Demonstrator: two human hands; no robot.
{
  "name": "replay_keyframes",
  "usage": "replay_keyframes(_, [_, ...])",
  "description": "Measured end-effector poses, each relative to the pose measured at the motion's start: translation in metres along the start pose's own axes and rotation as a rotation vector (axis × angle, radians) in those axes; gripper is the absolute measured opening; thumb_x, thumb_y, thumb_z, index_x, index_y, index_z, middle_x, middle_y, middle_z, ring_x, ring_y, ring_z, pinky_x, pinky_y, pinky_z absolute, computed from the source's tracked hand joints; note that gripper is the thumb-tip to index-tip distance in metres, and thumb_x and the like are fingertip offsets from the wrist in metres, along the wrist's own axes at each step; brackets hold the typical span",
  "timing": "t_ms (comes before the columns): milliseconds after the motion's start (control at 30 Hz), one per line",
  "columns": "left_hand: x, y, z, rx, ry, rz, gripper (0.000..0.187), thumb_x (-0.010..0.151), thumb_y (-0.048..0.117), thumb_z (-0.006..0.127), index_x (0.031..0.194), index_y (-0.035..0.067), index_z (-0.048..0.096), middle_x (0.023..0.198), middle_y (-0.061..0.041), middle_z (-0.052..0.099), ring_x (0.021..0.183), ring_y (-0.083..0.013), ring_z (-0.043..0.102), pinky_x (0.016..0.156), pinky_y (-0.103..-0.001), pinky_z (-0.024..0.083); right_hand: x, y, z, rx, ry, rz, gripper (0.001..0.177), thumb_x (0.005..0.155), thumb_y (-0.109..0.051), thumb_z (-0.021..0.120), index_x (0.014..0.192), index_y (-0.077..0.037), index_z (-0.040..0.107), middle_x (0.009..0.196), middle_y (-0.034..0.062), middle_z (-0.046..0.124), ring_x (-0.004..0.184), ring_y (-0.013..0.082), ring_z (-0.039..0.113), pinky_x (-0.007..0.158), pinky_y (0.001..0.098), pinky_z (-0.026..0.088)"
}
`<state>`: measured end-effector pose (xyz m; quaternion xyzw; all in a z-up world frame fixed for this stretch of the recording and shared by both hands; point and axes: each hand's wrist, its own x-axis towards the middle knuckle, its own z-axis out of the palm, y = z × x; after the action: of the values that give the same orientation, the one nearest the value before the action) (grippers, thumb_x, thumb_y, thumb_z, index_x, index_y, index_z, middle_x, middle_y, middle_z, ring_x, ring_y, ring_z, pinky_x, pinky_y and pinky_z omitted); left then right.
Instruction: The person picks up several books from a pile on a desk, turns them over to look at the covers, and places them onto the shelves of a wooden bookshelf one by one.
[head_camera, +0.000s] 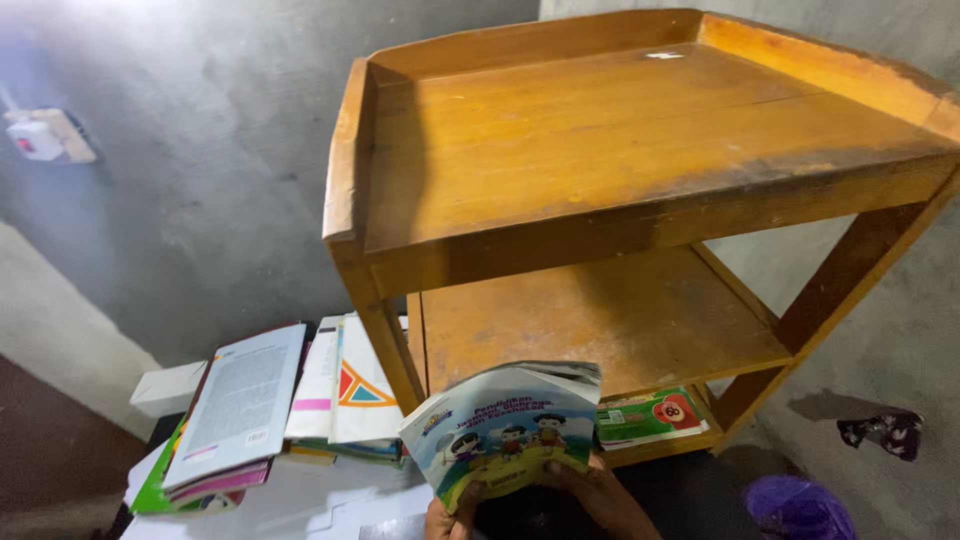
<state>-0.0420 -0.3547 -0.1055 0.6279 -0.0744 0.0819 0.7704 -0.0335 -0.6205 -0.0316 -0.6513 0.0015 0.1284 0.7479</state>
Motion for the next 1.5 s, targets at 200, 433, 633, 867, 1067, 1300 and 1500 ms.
replay_keyframes(200, [0.009, 0.014, 0.012, 0.027, -0.088, 0.149, 0.036, 0.100, 0.015, 0.061, 0.129, -0.004, 0.067, 0.127, -0.019, 0.073, 0.119, -0.0287, 0.068, 0.105, -0.040, 0.049, -0.002, -0.011, -0.003, 0.072, -0.011, 0.053, 0.051, 0.094, -0.027, 0.064, 0.136, 0.001, 0.055, 0.123, 0.0162, 0.074, 0.116, 0.0239, 0.070, 0.102, 0.0391, 0.057])
replay_keyframes(433, [0.014, -0.006, 0.030, 0.109, 0.043, -0.083, 0.032, 0.097, 0.016, 0.065, 0.120, -0.005, 0.071, 0.117, -0.020, 0.077, 0.112, -0.0313, 0.071, 0.100, -0.044, 0.052, -0.001, -0.010, -0.028, 0.138, -0.051, 0.019, 0.052, 0.094, -0.028, 0.063, 0.137, 0.001, 0.056, 0.129, 0.0149, 0.071, 0.118, 0.0222, 0.067, 0.104, 0.0392, 0.055])
replay_keyframes(633, [0.014, -0.009, 0.080, 0.134, 0.232, -0.210, 0.031, 0.094, 0.015, 0.067, 0.119, -0.004, 0.072, 0.113, -0.017, 0.078, 0.110, -0.0277, 0.072, 0.101, -0.041, 0.051, 0.008, -0.003, -0.076, 0.079, -0.005, 0.102, 0.055, 0.093, -0.025, 0.065, 0.142, -0.005, 0.052, 0.131, 0.0130, 0.071, 0.119, 0.0221, 0.068, 0.104, 0.0401, 0.056])
replay_keyframes(867, [0.004, -0.023, 0.135, 0.073, 0.082, -0.006, 0.034, 0.097, 0.018, 0.064, 0.123, -0.003, 0.069, 0.119, -0.014, 0.075, 0.112, -0.0236, 0.069, 0.100, -0.037, 0.051, -0.003, -0.007, -0.136, 0.041, -0.138, 0.050, 0.046, 0.097, -0.028, 0.061, 0.134, -0.002, 0.058, 0.124, 0.0161, 0.074, 0.116, 0.0244, 0.071, 0.102, 0.0392, 0.060])
replay_keyframes(1067, [0.005, -0.007, 0.149, 0.144, 0.025, -0.062, 0.034, 0.098, 0.022, 0.062, 0.121, -0.002, 0.071, 0.114, -0.015, 0.079, 0.107, -0.0235, 0.071, 0.097, -0.035, 0.052, -0.003, 0.013, -0.153, 0.021, -0.065, 0.088, 0.043, 0.097, -0.026, 0.063, 0.129, 0.002, 0.061, 0.116, 0.0180, 0.076, 0.110, 0.0276, 0.073, 0.098, 0.0413, 0.062])
replay_keyframes(1300, [0.012, -0.015, 0.150, 0.304, -0.041, -0.082, 0.035, 0.100, 0.024, 0.058, 0.121, -0.001, 0.070, 0.110, -0.013, 0.080, 0.104, -0.0240, 0.074, 0.095, -0.035, 0.054, -0.017, 0.023, -0.156, 0.000, 0.008, 0.033, 0.042, 0.095, -0.026, 0.062, 0.129, -0.001, 0.062, 0.117, 0.0141, 0.075, 0.108, 0.0248, 0.072, 0.095, 0.0393, 0.060])
replay_keyframes(1500, [0.016, -0.034, 0.164, 0.066, -0.056, -0.187, 0.041, 0.099, 0.023, 0.059, 0.129, -0.004, 0.062, 0.124, -0.014, 0.072, 0.118, -0.0247, 0.067, 0.104, -0.037, 0.049, -0.024, -0.014, -0.162, 0.071, 0.056, 0.195, 0.045, 0.096, -0.030, 0.061, 0.132, -0.003, 0.061, 0.119, 0.0136, 0.076, 0.110, 0.0250, 0.073, 0.097, 0.0401, 0.060])
